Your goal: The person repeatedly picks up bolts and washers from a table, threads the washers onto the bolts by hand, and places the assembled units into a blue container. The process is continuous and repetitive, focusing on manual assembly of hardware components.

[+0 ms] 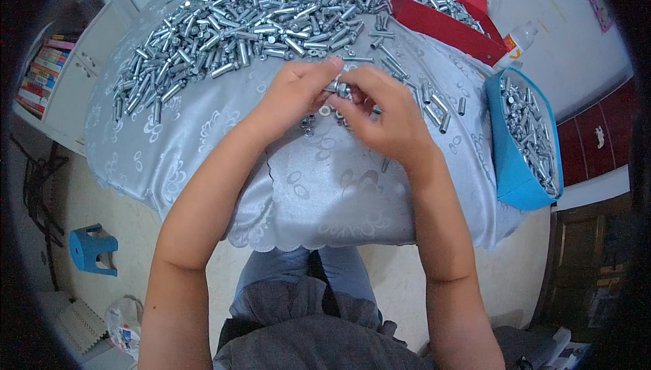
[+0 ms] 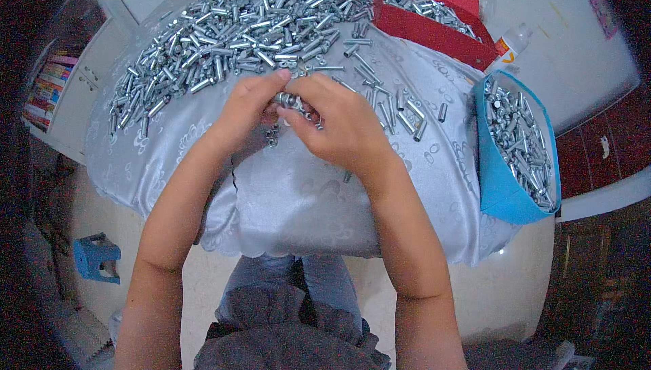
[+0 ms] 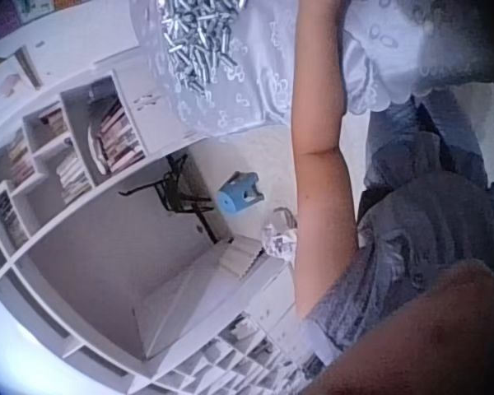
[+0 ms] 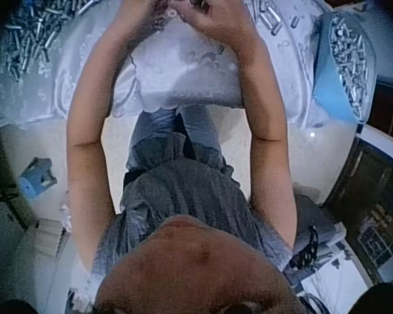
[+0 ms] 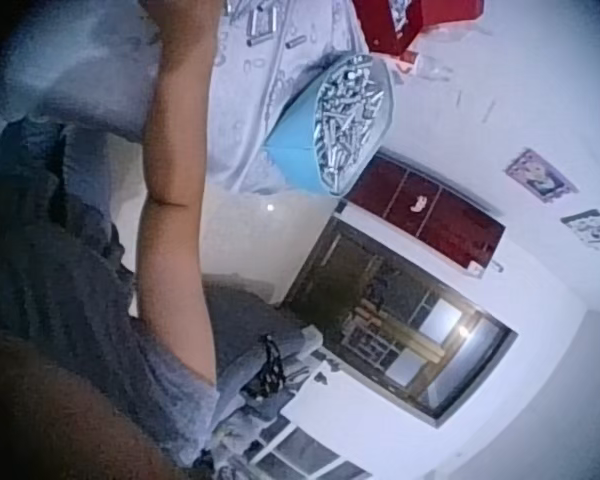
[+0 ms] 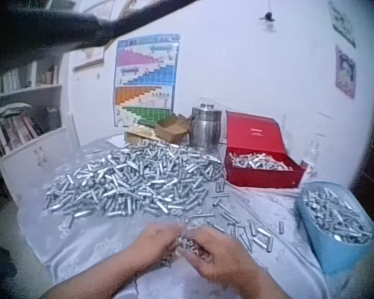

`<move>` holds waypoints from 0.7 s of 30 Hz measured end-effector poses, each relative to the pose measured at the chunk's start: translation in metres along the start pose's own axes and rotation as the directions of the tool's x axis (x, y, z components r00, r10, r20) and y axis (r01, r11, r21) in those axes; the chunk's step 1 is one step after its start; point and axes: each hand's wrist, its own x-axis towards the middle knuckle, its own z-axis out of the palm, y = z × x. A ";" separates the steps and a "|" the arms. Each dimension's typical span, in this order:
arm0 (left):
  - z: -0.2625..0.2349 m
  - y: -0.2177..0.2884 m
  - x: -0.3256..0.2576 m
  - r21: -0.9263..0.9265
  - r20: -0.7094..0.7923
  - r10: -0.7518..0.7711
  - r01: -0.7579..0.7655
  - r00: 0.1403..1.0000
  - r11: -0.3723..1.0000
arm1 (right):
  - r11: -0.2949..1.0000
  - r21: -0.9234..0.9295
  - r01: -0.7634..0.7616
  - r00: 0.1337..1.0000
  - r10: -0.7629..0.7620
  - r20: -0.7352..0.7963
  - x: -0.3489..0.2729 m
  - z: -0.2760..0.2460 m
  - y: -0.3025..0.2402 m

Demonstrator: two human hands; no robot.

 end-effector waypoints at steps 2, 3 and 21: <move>0.002 0.001 -0.002 0.053 -0.007 0.054 -0.053 0.999 0.997 | 0.996 0.042 0.075 0.996 -0.073 -0.045 -0.002 0.004 0.010; 0.001 0.001 -0.002 0.095 0.003 0.082 -0.082 0.997 0.992 | 0.998 0.002 0.068 0.998 -0.068 0.016 -0.002 0.005 0.010; 0.001 0.004 -0.003 0.069 0.059 0.010 -0.014 0.998 0.998 | 1.000 0.028 -0.011 0.999 0.012 -0.050 -0.001 0.000 0.000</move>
